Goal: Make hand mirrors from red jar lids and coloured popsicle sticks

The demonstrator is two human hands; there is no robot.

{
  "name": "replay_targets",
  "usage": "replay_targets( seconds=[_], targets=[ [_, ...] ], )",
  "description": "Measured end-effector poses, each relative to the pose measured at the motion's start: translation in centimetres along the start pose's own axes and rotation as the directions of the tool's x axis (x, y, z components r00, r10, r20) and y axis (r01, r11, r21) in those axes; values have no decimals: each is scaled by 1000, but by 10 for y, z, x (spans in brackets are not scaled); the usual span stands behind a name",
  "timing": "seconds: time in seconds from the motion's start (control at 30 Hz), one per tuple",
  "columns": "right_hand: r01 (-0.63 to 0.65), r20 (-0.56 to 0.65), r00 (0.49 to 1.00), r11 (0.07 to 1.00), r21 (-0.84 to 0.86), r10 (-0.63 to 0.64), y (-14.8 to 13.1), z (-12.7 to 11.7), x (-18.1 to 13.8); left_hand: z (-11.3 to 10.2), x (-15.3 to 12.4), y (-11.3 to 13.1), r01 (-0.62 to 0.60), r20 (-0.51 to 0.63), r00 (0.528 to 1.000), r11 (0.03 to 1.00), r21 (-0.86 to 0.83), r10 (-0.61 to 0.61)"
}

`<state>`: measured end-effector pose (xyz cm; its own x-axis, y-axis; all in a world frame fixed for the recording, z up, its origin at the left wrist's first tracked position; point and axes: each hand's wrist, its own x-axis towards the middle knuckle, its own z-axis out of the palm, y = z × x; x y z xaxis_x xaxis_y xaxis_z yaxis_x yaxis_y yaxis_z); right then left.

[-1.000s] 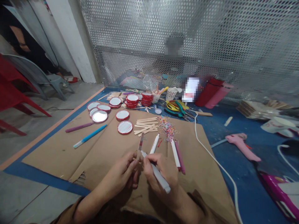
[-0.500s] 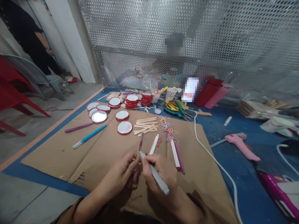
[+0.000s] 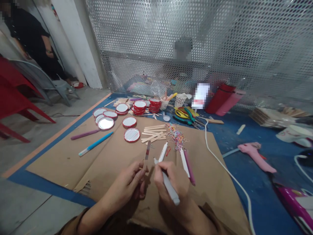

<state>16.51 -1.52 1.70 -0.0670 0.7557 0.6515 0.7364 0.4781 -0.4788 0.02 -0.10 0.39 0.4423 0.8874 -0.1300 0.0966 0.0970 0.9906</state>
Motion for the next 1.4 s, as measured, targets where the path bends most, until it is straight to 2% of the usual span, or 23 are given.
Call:
replay_targets(
  seconds=[0.27, 0.4, 0.7, 1.03, 1.4],
  targets=[
    [-14, -84, 996, 999, 48, 19, 11, 5, 1, 1, 0, 2, 32, 2, 999, 999, -41, -32],
    [-56, -124, 990, 995, 78, 66, 14, 7, 4, 1, 1, -2, 12, 9, 1000, 998, -57, -11],
    [6, 57, 998, 991, 131, -14, -1, -3, 0, 1, 3, -1, -28, -4, 1000, 999, -18, 28],
    [74, 48, 996, 991, 110, -79, -4, -1, 8, 1, 2, -7, -50, 12, 999, 999, -3, 50],
    [21, 55, 998, 993, 115, -27, -7, -1, 9, 0, 2, -2, -32, 19, 999, 999, 22, 32]
  ],
)
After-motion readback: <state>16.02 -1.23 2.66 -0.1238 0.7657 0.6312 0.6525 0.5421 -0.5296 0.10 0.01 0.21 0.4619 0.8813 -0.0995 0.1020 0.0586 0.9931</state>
